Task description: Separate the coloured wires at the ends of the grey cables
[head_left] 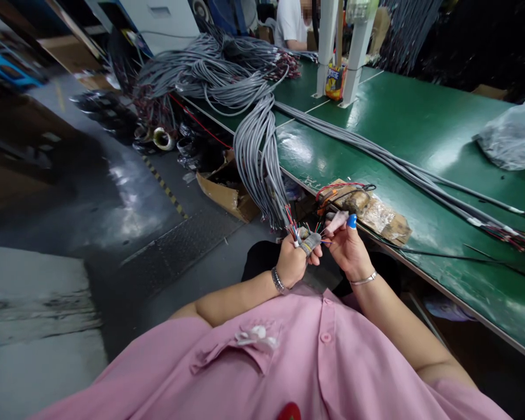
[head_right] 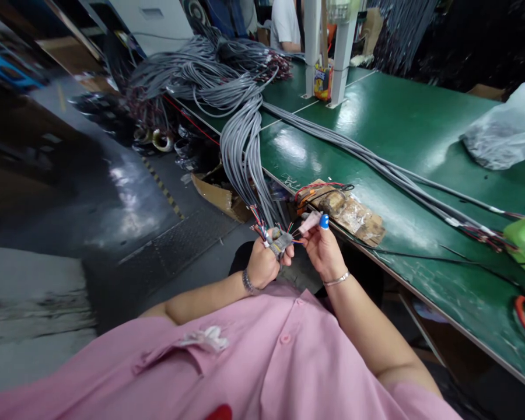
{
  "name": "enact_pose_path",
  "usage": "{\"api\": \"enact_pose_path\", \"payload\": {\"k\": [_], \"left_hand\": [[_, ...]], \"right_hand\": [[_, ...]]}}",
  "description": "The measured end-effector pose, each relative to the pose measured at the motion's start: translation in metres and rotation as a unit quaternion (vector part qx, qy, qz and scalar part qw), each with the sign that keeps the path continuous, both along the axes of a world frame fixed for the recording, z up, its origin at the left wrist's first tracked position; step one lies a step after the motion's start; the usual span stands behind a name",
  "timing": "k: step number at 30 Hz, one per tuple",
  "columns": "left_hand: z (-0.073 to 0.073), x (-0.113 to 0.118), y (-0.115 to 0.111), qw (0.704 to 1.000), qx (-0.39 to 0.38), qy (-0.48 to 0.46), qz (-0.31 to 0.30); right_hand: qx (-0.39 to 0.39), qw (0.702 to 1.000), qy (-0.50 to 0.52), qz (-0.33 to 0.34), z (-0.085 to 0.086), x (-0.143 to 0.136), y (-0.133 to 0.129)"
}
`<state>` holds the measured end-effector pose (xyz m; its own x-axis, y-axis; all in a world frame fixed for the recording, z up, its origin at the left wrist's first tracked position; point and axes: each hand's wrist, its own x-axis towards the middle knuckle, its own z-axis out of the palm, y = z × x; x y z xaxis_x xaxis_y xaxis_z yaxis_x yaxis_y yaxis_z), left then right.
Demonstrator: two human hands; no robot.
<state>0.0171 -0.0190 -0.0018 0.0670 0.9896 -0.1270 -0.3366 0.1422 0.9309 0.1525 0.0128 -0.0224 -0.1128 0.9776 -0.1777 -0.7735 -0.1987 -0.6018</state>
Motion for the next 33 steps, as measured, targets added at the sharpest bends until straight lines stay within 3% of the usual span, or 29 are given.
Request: {"api": "enact_pose_path", "payload": {"k": [7,13,22,33], "left_hand": [[0.002,-0.008,-0.003,1.0,-0.007,-0.012,0.011],[0.007,-0.003,0.002,1.0,-0.008,0.003,0.025],[0.009,0.005,0.006,0.999,-0.007,0.003,0.032],[0.008,0.005,0.007,0.999,-0.006,-0.002,0.039]], "right_hand": [[-0.011,0.998,-0.013,0.068,0.003,0.008,-0.005],[0.01,0.998,-0.057,0.027,0.015,0.008,-0.005],[-0.03,0.999,0.013,0.017,0.005,0.008,0.001],[-0.011,1.0,-0.013,-0.006,0.003,0.005,0.001]]}}
